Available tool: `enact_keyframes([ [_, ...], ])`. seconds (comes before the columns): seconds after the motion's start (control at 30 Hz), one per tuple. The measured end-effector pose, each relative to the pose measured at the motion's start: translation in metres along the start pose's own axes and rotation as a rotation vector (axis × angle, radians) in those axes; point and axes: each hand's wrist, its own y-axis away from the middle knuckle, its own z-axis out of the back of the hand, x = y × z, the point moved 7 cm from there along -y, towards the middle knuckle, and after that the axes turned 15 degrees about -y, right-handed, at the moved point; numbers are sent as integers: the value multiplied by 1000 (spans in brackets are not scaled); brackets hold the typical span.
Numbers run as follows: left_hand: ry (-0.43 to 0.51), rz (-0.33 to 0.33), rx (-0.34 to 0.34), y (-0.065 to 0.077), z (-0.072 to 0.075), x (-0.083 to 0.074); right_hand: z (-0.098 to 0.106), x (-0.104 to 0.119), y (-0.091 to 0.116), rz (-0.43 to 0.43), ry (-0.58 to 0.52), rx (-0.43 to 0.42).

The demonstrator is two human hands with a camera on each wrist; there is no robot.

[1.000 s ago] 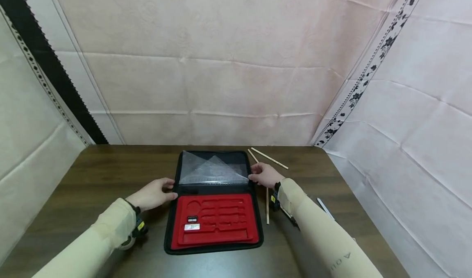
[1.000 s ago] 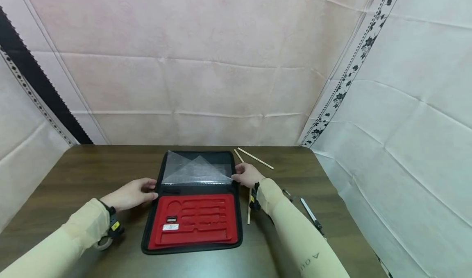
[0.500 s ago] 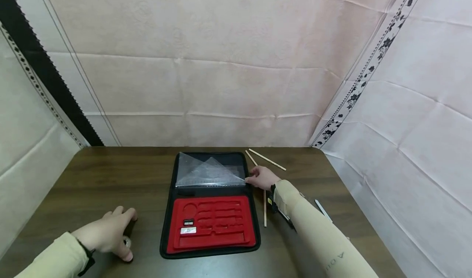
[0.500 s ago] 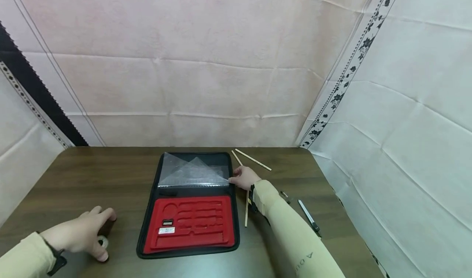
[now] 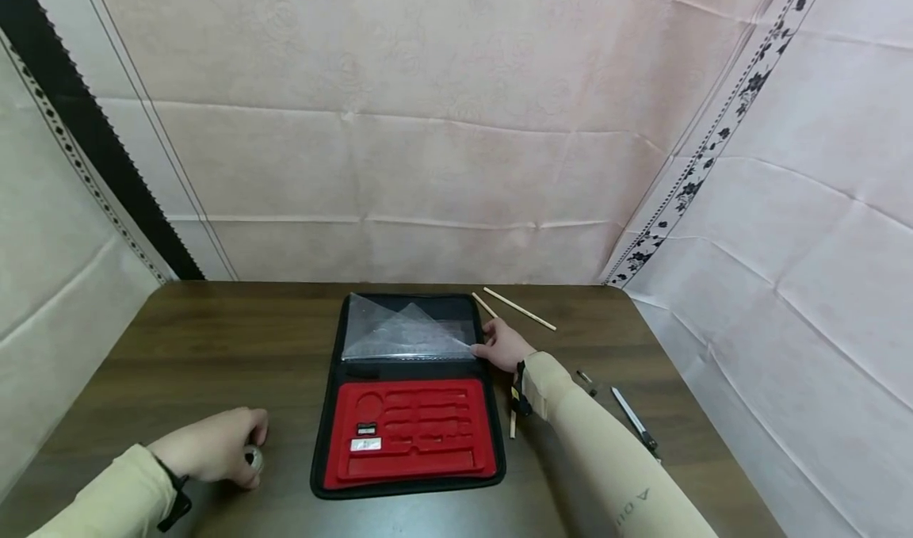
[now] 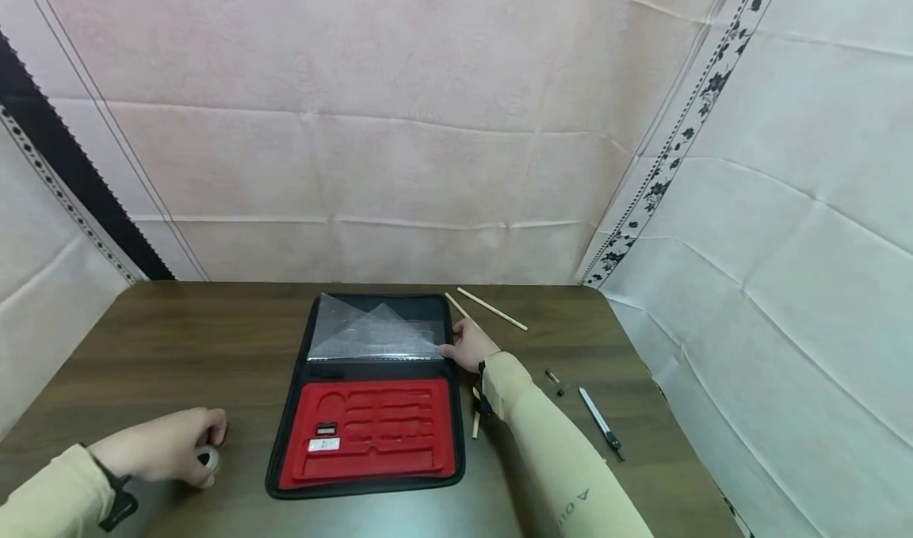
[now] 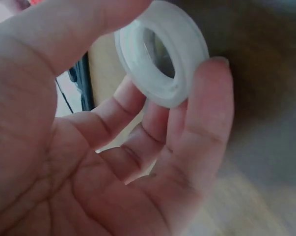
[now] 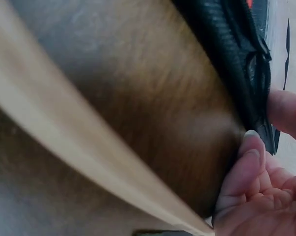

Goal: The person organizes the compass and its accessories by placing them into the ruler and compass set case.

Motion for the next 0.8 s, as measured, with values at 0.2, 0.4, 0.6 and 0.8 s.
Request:
enact_keyframes([
  [0.2, -5, -2, -5, -9, 13, -7, -1, 2, -2, 35, 42, 7],
  [0.4, -18, -13, -164, -28, 34, -38, -4, 5, -3, 31, 66, 46],
  [0.6, -39, -69, -288, -54, 41, -90, -2, 6, 0, 39, 72, 38],
  [0.8, -259, -142, -338, -72, 32, -120, -3, 5, 3, 39, 81, 30],
])
